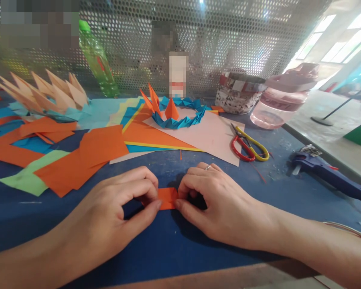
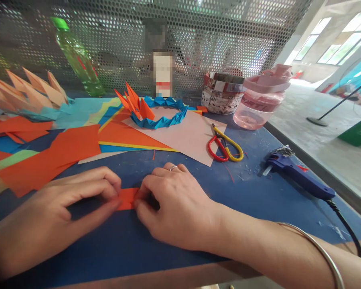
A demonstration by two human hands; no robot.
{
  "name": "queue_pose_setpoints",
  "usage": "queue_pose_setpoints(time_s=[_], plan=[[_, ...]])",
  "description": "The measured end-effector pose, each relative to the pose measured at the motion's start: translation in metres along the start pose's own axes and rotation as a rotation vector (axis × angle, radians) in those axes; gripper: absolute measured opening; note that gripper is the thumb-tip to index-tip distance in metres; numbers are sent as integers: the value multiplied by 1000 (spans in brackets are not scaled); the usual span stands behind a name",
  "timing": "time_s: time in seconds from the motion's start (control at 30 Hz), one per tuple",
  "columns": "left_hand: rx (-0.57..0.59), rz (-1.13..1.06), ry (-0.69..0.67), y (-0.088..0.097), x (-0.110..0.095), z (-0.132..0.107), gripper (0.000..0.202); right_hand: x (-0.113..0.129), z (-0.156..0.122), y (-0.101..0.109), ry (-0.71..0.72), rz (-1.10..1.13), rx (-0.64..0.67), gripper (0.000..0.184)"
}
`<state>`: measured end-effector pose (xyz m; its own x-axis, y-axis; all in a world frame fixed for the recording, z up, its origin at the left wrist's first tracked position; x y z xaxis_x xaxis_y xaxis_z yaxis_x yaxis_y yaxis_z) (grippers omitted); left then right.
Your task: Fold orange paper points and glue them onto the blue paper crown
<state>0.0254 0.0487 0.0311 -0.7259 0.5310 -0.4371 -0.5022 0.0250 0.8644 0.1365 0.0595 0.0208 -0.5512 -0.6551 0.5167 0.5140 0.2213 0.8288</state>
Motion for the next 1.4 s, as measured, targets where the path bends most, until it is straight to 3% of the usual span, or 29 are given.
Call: queue_pose_setpoints(time_s=[0.07, 0.2, 0.37, 0.6, 1.4], plan=[[7, 3, 2, -1, 1, 1, 16, -1, -1, 2, -1, 28, -2, 3], [24, 1, 3, -2, 2, 2, 15, -4, 0, 3, -5, 49, -18, 14], [23, 5, 34, -2, 3, 2, 17, -8, 1, 3, -30, 85, -64, 2], [14, -6, 24, -2, 3, 2, 17, -7, 1, 0, -18, 46, -46, 21], [42, -141, 140, -6, 9, 2, 8, -9, 1, -3, -53, 75, -30, 16]])
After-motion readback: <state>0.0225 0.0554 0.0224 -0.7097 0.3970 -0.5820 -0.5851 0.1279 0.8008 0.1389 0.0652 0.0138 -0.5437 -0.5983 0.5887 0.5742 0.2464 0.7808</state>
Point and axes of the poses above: each hand's wrist, its own z-axis towards the middle knuckle, its own y-axis out of the back of the hand, x = y × z, the point moved 10 cm from there along z, towards the middle knuckle, and after that the axes turned 9 degrees about y, right-handed, at the moved point
